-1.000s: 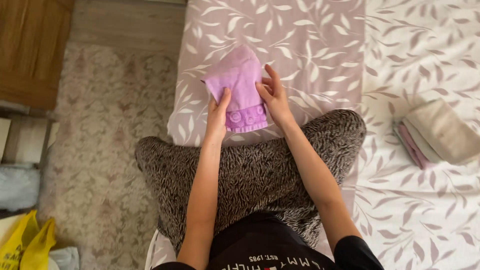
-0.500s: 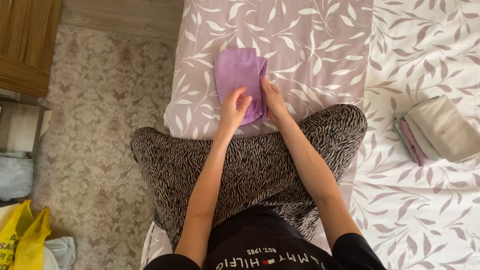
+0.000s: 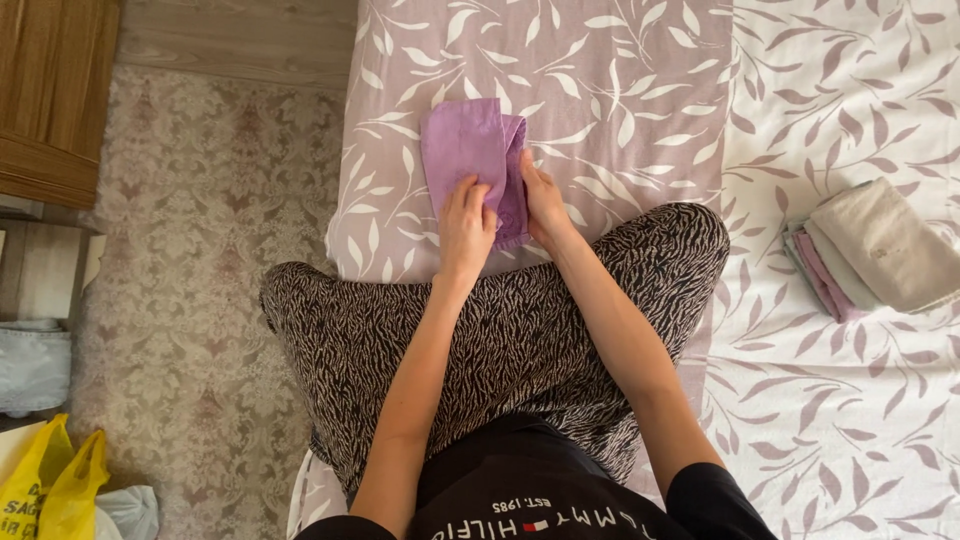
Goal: Folding small white and purple towels on a bed.
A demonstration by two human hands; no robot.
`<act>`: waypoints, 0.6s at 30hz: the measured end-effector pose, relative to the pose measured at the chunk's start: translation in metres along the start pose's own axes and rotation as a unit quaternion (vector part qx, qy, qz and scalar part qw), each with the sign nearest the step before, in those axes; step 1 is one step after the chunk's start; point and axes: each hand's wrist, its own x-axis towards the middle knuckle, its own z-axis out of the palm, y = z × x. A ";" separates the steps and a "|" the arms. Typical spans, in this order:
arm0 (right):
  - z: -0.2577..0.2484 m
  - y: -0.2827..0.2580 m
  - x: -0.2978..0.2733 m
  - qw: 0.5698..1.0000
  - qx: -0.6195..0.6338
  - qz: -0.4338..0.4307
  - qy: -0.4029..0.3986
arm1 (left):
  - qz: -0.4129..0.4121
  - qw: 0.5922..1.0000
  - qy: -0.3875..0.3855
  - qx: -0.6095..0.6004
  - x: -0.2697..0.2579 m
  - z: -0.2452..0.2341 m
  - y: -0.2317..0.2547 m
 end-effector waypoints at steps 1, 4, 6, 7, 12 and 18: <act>0.002 -0.002 -0.002 1.000 0.001 0.000 -0.001 | 0.000 1.000 0.000 0.001 0.001 -0.003 0.001; 0.006 -0.006 -0.007 0.999 -0.028 0.016 0.014 | -0.068 0.994 -0.003 -0.084 0.006 -0.013 0.005; 0.007 -0.007 -0.007 0.998 -0.043 0.035 0.020 | -0.162 0.958 -0.018 -0.235 0.008 -0.021 0.007; 0.003 -0.004 -0.004 0.998 -0.043 0.036 0.020 | -0.163 0.958 -0.019 -0.235 0.011 -0.028 0.007; 0.009 -0.004 -0.008 0.994 -0.110 0.021 0.009 | -0.362 0.832 0.111 -0.406 0.024 -0.074 -0.008; 0.028 -0.021 -0.027 0.958 -0.285 -0.027 0.016 | -0.368 0.787 0.233 -0.437 0.011 -0.088 -0.079</act>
